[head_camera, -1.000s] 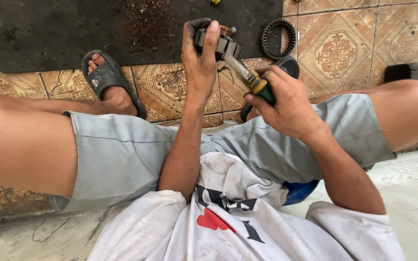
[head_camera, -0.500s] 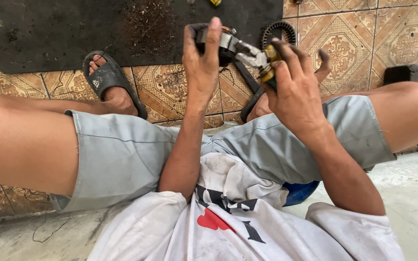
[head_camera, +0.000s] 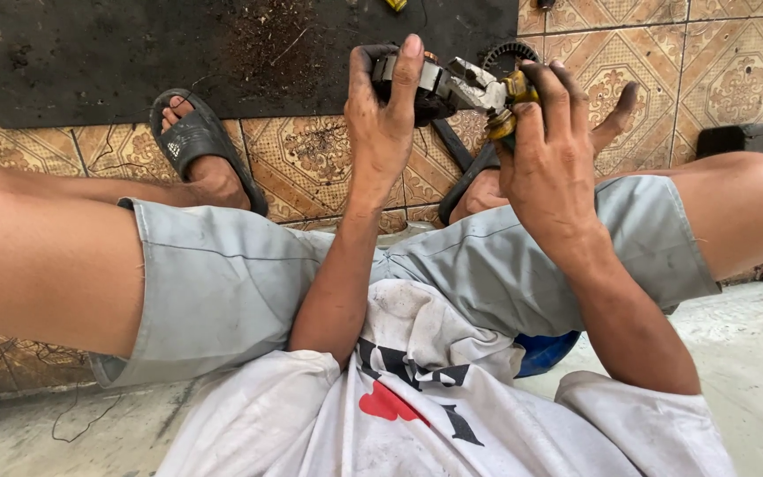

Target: Using pliers to extract plastic insulators from the slots of a motor stator.

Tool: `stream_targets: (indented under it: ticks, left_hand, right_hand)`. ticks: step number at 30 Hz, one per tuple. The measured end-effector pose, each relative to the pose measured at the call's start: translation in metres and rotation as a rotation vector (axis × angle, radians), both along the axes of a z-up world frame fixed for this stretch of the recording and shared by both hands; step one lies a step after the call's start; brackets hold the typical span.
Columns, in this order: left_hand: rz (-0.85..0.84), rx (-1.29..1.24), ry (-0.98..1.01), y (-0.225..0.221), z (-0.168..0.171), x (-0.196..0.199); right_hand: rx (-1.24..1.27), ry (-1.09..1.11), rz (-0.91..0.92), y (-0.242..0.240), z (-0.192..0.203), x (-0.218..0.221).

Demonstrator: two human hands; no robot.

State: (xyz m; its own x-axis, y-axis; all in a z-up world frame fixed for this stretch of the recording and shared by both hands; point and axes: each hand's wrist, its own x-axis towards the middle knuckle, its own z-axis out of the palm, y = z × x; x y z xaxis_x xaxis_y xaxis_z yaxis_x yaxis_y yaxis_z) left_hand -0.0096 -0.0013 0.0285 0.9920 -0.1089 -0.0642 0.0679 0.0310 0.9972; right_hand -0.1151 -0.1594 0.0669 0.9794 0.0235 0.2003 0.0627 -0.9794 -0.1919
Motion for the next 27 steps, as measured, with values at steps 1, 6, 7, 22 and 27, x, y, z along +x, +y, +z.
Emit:
stream_targets:
  ticks: [1,6,7,22,27]
  left_hand:
    - [-0.005,0.004,-0.006,0.000,0.000,0.000]
    - [-0.014,-0.012,-0.016,-0.001,-0.004,0.000]
    - [-0.012,-0.027,-0.028,-0.002,-0.005,-0.001]
    - [0.045,0.116,-0.182,-0.001,-0.013,0.000]
    - [-0.011,-0.272,0.090,-0.007,-0.023,0.000]
  right_hand:
    - [0.006,0.008,0.003,-0.002,-0.004,-0.002]
    - [0.015,-0.023,0.030,0.003,0.006,0.005]
    - [0.012,-0.010,0.023,0.000,0.002,0.003]
    - [0.573,0.280,-0.028,0.005,0.017,0.000]
    - [0.910,0.487,-0.036,-0.006,0.012,-0.005]
